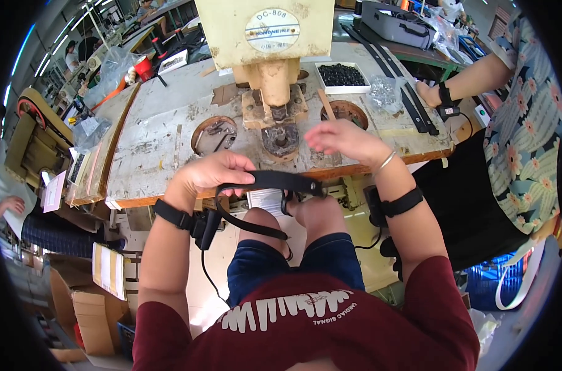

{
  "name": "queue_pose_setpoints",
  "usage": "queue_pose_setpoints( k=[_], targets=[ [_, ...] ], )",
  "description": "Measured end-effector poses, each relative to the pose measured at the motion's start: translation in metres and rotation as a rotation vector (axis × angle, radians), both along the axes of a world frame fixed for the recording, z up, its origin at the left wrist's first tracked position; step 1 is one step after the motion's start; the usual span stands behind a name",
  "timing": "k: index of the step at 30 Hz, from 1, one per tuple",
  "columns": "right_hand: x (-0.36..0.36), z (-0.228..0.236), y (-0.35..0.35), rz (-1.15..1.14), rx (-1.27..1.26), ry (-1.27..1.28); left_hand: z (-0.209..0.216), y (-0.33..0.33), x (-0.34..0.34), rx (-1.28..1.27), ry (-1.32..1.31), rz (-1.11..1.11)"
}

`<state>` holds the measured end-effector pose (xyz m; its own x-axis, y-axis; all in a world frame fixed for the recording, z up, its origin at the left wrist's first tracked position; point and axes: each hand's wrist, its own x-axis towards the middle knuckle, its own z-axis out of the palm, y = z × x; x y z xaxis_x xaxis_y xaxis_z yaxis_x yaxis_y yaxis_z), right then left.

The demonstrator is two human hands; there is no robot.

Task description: The person is assembling components of a leather strap using a press machine.

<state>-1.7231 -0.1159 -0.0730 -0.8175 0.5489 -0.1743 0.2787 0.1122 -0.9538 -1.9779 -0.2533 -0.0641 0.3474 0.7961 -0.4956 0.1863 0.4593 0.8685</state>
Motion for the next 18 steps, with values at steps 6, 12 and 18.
queue_pose_setpoints(
  k=[6,12,18],
  targets=[
    [-0.041,-0.002,0.001,-0.264,-0.898,0.403,-0.01,0.008,0.016,0.029,-0.054,-0.083],
    [-0.03,-0.034,-0.025,-0.107,-0.938,0.3,-0.011,-0.004,0.009,-0.026,-0.038,-0.113],
    [0.0,-0.024,-0.073,0.185,-0.108,0.038,-0.01,0.002,0.029,-0.015,-0.162,-0.209]
  ],
)
